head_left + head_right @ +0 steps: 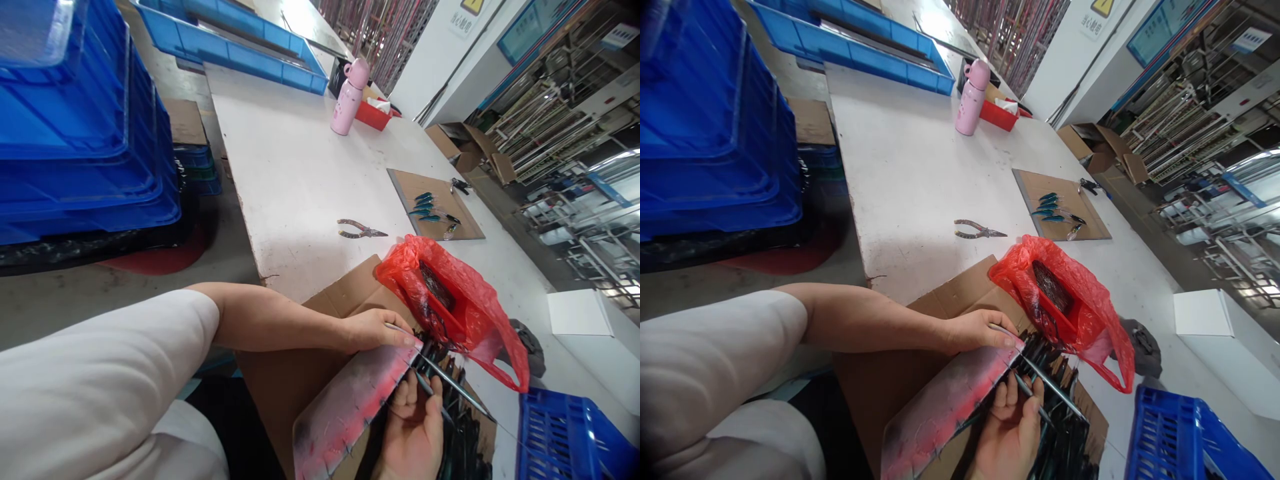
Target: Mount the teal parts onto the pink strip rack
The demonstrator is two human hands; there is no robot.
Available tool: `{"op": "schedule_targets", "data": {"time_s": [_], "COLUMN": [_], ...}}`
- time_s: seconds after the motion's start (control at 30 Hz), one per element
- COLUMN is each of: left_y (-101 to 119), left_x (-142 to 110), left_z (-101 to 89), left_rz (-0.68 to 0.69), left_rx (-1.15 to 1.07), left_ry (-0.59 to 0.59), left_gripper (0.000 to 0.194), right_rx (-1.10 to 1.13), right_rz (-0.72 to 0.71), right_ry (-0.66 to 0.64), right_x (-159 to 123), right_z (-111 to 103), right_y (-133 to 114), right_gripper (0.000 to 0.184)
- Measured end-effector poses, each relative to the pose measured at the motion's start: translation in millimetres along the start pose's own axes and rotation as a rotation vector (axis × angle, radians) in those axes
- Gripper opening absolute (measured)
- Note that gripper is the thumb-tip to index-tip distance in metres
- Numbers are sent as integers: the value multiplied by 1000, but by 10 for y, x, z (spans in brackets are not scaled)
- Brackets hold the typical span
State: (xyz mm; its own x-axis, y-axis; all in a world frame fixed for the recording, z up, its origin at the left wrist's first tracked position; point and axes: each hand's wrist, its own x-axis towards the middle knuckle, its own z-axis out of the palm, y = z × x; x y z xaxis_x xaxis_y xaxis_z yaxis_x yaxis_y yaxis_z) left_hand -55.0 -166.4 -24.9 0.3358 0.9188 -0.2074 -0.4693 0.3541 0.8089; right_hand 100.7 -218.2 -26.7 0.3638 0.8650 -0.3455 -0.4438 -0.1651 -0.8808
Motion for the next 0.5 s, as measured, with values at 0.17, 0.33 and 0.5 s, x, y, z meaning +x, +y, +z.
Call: {"op": "schedule_targets", "data": {"time_s": [0.17, 0.33, 0.5], "left_y": [7, 0, -12], "left_x": [-6, 4, 14], "left_z": [5, 1, -11], "left_rz": [-6, 0, 4], "left_rx": [-20, -33, -35], "left_ry": [-3, -9, -15], "left_gripper": [40, 42, 43], "right_rx": [40, 47, 9], "right_rz": [23, 26, -83], "right_ry": [32, 36, -8], "right_x": [-30, -38, -52], "right_z": [59, 71, 62], "right_y": [-26, -34, -33], "right_gripper": [24, 22, 27]}}
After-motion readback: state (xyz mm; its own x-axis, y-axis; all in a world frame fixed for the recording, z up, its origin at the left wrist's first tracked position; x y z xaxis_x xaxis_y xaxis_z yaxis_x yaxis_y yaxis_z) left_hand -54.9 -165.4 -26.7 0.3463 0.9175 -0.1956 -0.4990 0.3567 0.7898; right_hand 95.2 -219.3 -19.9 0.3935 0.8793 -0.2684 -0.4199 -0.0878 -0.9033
